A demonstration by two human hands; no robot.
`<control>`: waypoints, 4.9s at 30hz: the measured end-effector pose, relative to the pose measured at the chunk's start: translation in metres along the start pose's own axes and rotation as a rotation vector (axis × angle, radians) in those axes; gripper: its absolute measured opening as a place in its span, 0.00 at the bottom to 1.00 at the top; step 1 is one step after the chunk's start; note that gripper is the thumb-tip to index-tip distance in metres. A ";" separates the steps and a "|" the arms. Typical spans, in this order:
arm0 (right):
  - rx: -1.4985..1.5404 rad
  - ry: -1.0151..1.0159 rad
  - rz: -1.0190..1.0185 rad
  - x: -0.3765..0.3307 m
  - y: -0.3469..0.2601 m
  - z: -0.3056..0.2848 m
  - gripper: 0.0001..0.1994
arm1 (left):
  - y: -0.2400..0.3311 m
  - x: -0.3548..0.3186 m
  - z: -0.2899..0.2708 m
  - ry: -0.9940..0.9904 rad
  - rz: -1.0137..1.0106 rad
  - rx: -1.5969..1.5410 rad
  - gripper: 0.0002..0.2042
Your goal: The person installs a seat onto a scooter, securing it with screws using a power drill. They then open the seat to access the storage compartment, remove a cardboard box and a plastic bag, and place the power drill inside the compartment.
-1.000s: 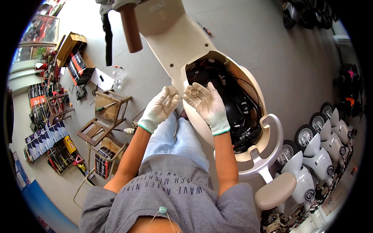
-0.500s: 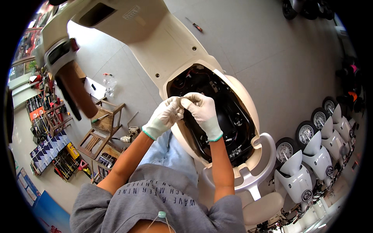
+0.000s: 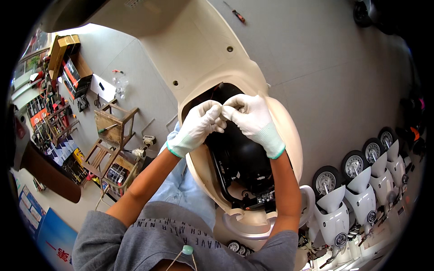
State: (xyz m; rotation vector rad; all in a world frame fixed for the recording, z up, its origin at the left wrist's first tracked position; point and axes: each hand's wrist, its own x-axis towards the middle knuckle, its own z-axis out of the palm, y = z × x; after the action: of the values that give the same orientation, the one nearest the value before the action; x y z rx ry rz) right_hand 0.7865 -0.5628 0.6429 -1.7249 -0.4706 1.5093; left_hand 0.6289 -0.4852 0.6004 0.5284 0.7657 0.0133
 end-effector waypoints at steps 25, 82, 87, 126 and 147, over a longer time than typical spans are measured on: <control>0.169 0.013 0.006 0.095 0.013 -0.002 0.12 | 0.018 0.055 -0.029 0.177 0.129 -0.285 0.13; -0.281 0.183 -0.020 0.312 0.154 -0.067 0.08 | -0.024 0.254 -0.151 0.473 0.503 1.124 0.17; -0.365 0.300 -0.012 0.308 0.158 -0.062 0.09 | -0.032 0.272 -0.147 0.509 0.596 1.248 0.18; -0.685 0.053 -0.052 0.330 0.144 -0.093 0.09 | -0.017 0.297 -0.122 0.533 0.392 1.398 0.12; -0.242 0.145 -0.010 0.311 0.165 -0.082 0.13 | -0.004 0.308 -0.128 0.551 0.263 1.262 0.14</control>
State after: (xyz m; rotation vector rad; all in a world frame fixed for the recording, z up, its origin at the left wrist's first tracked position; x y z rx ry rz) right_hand 0.8997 -0.4690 0.3127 -1.9995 -0.6052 1.3526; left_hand 0.7678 -0.3693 0.3203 1.8783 1.1955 -0.0907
